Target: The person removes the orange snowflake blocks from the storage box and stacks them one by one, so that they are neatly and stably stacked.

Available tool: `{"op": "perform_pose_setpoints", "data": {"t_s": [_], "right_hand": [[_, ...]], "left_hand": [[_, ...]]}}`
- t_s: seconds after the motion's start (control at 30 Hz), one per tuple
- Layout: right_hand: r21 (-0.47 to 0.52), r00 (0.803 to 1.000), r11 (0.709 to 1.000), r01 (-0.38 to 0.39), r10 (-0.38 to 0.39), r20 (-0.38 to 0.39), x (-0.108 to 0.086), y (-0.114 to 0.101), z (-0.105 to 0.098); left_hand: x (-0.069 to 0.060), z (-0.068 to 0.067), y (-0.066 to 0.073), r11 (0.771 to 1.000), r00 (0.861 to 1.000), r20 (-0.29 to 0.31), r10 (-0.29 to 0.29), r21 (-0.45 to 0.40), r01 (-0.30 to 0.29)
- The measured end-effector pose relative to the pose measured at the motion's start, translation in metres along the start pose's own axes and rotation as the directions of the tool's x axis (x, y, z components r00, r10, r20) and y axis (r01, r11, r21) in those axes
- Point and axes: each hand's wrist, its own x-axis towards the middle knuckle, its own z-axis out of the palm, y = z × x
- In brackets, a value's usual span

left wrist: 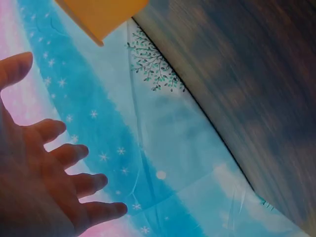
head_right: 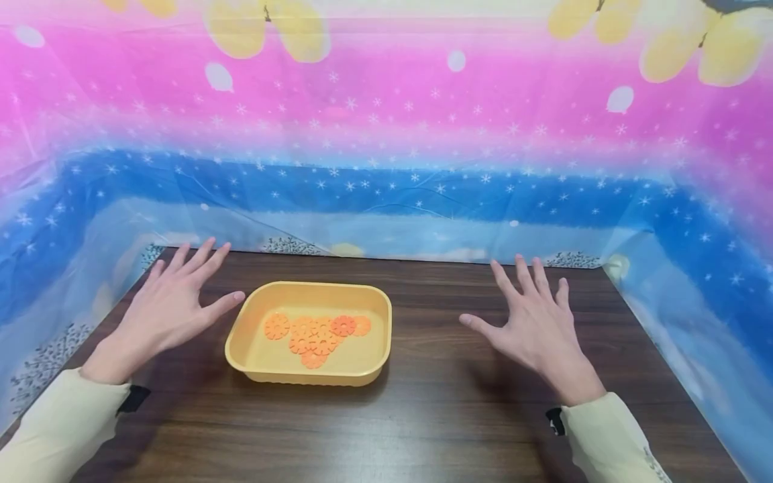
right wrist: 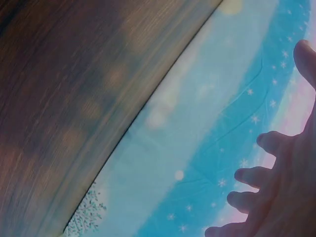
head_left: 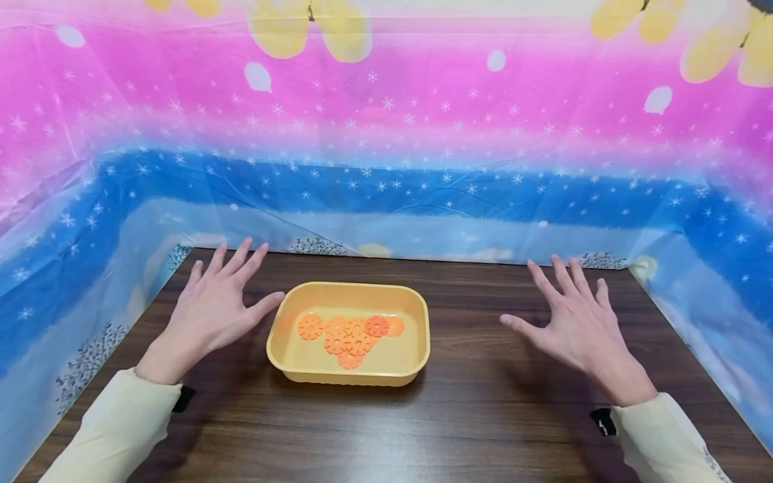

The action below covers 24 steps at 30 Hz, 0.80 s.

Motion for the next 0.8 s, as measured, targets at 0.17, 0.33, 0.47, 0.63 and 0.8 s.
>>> {"op": "perform_pose_setpoints", "data": {"t_s": [0.17, 0.33, 0.47, 0.63, 0.8], "right_hand": [[0.045, 0.999, 0.999, 0.03, -0.029, -0.019, 0.001, -0.009, -0.002], [0.077, 0.997, 0.995, 0.067, -0.064, -0.048, 0.001, -0.024, -0.004], [0.082, 0.991, 0.99, 0.118, -0.112, -0.074, 0.002, -0.039, -0.004], [0.113, 0.982, 0.977, 0.18, -0.173, -0.072, 0.005, -0.056, -0.003], [0.175, 0.973, 0.958, 0.229, -0.217, -0.081, 0.008, -0.071, 0.0]], "left_hand": [[-0.002, 0.0, 0.005, 0.997, 1.0, -0.017, 0.008, -0.08, -0.01], [-0.007, 0.003, 0.012, 0.983, 0.999, -0.029, 0.025, -0.181, -0.03], [-0.012, 0.006, 0.018, 0.969, 0.999, -0.033, 0.031, -0.242, -0.039], [-0.019, 0.006, 0.022, 0.944, 0.999, 0.004, 0.046, -0.326, -0.043], [-0.026, 0.009, 0.023, 0.931, 0.998, 0.049, 0.048, -0.365, -0.027]]}}
